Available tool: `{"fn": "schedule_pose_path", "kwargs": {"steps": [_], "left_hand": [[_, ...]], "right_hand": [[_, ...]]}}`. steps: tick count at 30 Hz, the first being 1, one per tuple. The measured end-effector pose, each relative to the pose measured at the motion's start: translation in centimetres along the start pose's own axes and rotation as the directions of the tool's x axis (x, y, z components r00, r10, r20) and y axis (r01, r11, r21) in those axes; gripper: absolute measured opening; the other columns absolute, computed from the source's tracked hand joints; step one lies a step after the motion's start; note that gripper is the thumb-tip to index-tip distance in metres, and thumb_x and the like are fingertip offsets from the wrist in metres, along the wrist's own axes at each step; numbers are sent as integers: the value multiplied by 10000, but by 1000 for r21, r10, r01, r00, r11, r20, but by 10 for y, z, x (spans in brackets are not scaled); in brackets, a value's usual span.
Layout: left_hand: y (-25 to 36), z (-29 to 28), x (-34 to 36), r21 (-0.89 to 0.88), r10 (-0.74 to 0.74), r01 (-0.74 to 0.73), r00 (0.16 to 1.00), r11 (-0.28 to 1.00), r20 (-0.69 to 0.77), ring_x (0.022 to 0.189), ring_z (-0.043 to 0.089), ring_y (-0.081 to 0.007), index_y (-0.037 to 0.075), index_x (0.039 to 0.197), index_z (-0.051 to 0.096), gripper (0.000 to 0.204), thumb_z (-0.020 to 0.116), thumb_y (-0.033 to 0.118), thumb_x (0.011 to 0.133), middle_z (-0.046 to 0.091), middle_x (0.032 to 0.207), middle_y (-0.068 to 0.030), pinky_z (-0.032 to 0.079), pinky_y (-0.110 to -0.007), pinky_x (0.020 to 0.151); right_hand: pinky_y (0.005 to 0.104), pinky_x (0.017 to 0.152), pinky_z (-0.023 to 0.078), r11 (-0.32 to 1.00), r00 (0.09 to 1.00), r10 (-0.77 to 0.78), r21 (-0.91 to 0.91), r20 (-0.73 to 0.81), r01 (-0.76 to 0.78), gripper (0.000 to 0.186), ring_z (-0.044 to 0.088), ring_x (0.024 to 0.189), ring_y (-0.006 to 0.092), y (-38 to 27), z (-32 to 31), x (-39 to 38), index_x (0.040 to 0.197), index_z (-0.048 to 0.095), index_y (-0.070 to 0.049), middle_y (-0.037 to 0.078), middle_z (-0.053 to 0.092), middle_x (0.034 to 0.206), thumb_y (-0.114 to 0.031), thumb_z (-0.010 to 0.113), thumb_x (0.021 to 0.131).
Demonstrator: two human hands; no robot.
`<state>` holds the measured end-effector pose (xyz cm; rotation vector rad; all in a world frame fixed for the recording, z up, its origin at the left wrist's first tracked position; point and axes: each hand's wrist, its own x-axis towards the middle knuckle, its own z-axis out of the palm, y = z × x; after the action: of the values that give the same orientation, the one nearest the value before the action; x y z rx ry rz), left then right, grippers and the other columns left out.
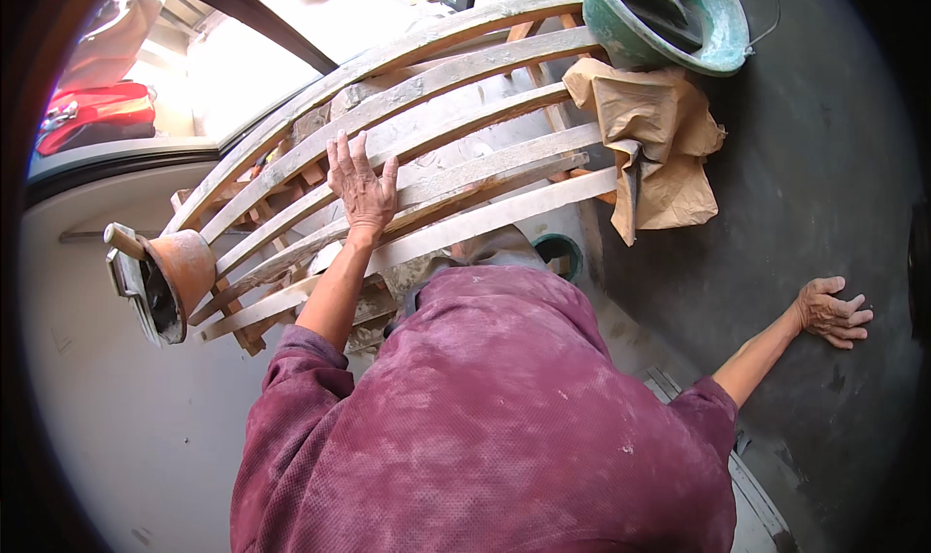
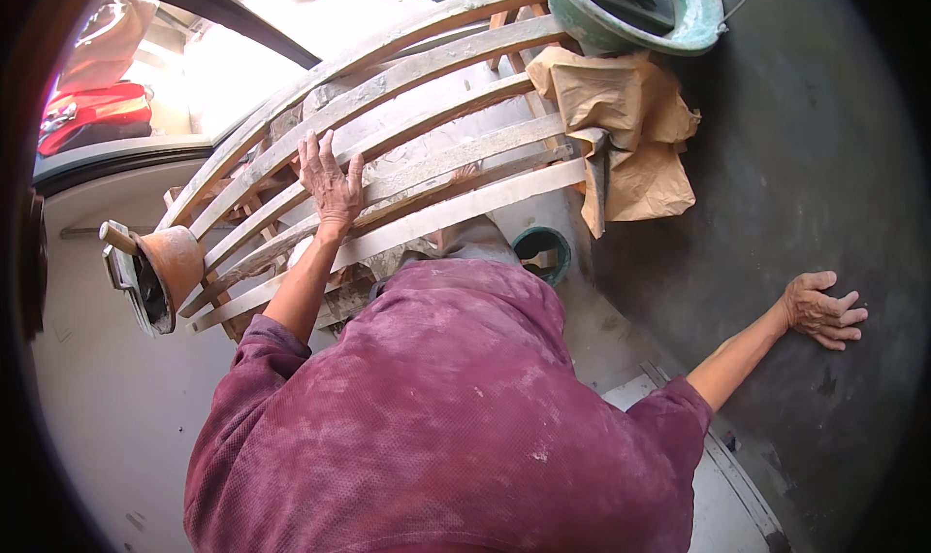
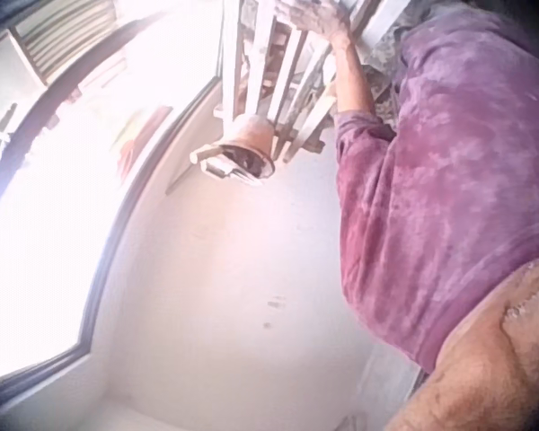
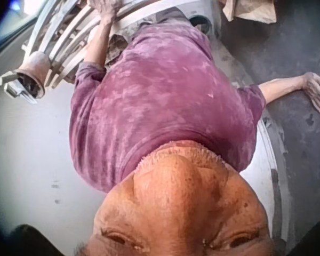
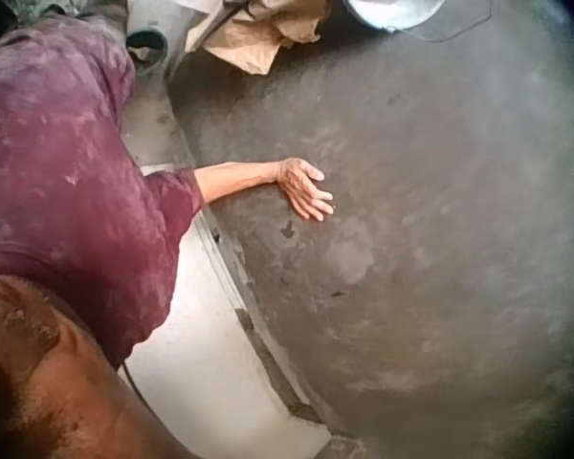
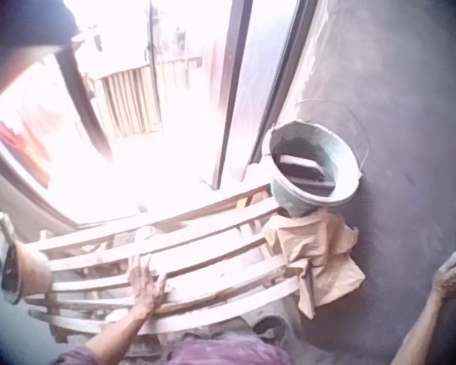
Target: The person applies and smooths wet plaster onto a vertical column and adjacent wall surface using a hawk and a trowel, repeatedly picking up material from a bucket.
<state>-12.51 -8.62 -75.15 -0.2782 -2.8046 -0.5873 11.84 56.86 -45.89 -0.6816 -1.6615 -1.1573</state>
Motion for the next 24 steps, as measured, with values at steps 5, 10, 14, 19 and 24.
{"fn": "schedule_pose_path", "kwargs": {"steps": [5,10,14,19,24], "left_hand": [[-6,1,-7,14,-13,13,1000,1000,2,1463,163,-369,141,1485,314,703,585,457,918,246,1546,-178,181,-529,1121],[-1,-3,-2,5,-37,37,999,999,-24,1453,196,-382,141,1481,328,719,617,440,894,274,1534,-180,205,-528,1108],[-6,4,-6,34,-97,96,995,995,32,1461,176,-373,135,1503,305,732,569,483,916,245,1557,-181,184,-546,1114],[-3,1,-6,2,-116,116,993,993,21,1470,157,-357,189,1498,326,718,530,543,908,244,1573,-135,181,-534,1102],[-4,1,-7,-35,-126,127,992,991,8,1473,161,-330,169,1468,369,691,487,579,925,243,1571,-132,179,-489,1121]], "right_hand": [[599,1129,96,1000,1000,-19,-14,-7,19,477,257,1428,396,0,0,-2,1212,546,-121,124,469,1411,-469,560,886],[580,1131,109,927,983,-20,-365,184,88,503,281,1425,373,-7,-11,2,1259,570,-134,107,502,1420,-497,558,911],[607,1065,232,998,998,-21,55,-56,25,510,374,1357,367,-13,-20,18,1282,544,-166,95,495,1411,-523,564,919],[544,979,429,966,967,3,251,-254,63,368,591,1081,389,-77,-37,63,1108,626,-53,185,636,1172,-354,684,905],[424,997,445,-12,919,-393,999,31,-39,245,578,1171,338,-311,-187,202,1152,591,70,205,601,1266,-75,548,959]]}}
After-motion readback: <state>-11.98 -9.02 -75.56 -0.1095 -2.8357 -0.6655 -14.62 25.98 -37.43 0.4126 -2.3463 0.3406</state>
